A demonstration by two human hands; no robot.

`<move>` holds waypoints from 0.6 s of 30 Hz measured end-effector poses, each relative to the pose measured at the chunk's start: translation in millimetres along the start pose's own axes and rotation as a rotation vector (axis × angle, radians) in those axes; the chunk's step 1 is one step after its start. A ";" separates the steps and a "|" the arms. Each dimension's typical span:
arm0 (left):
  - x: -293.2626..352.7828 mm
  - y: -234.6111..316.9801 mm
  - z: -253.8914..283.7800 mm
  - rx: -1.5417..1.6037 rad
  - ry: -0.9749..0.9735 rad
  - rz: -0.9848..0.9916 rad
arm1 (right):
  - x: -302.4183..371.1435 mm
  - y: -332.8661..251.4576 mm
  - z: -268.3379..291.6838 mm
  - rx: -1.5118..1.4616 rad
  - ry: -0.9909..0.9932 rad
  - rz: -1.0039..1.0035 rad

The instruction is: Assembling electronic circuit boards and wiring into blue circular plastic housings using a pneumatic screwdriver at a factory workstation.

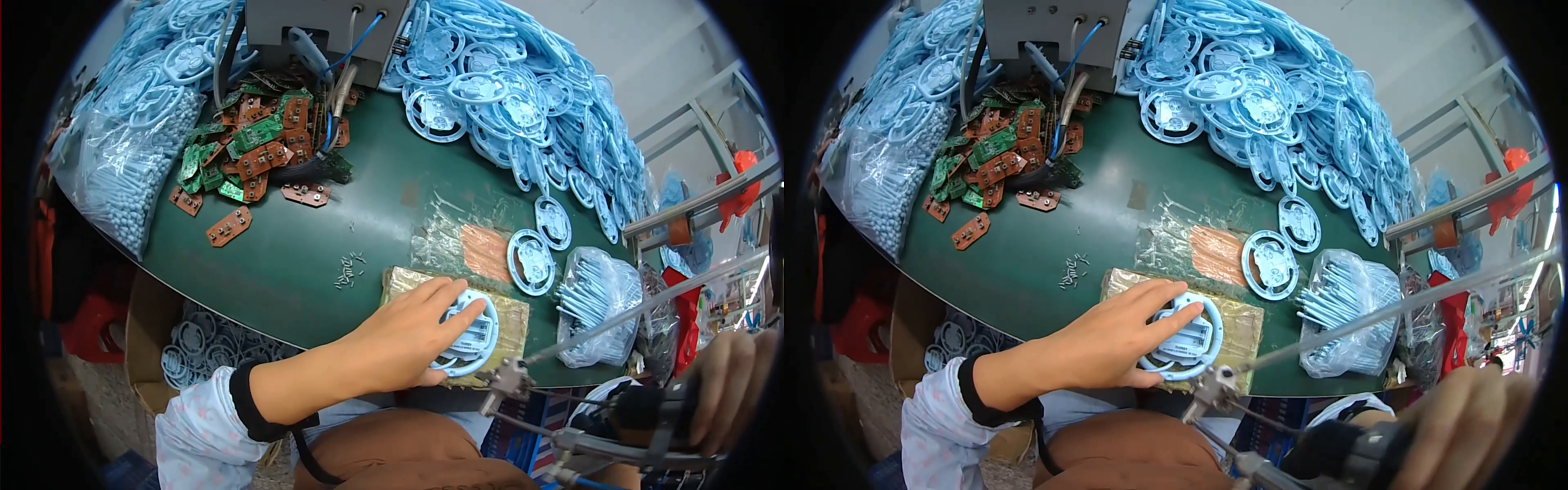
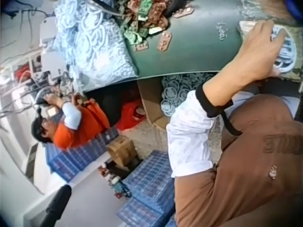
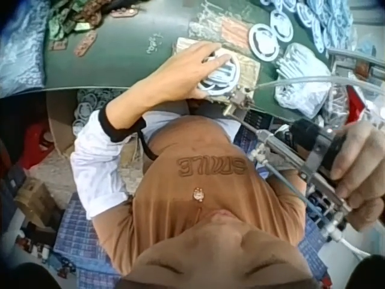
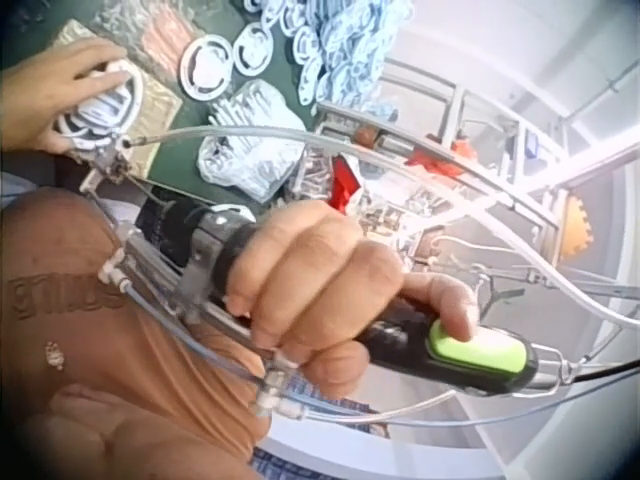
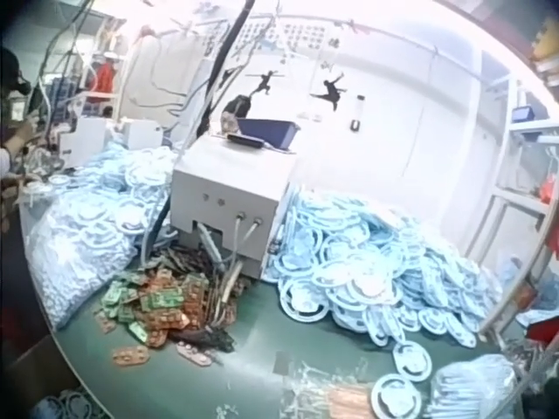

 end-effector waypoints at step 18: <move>-7.6 1.1 -1.8 0.007 -0.011 -0.014 | 17.7 42.8 -26.3 0.156 0.059 -0.014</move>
Point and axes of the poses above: each hand's wrist, its own x-axis away from the middle knuckle, its own z-axis out of the back of the hand, y = z × x, the point moved 2 cm from there along -x, towards the middle knuckle, and after that the axes turned 3 degrees about -y, right-handed, at the moved point
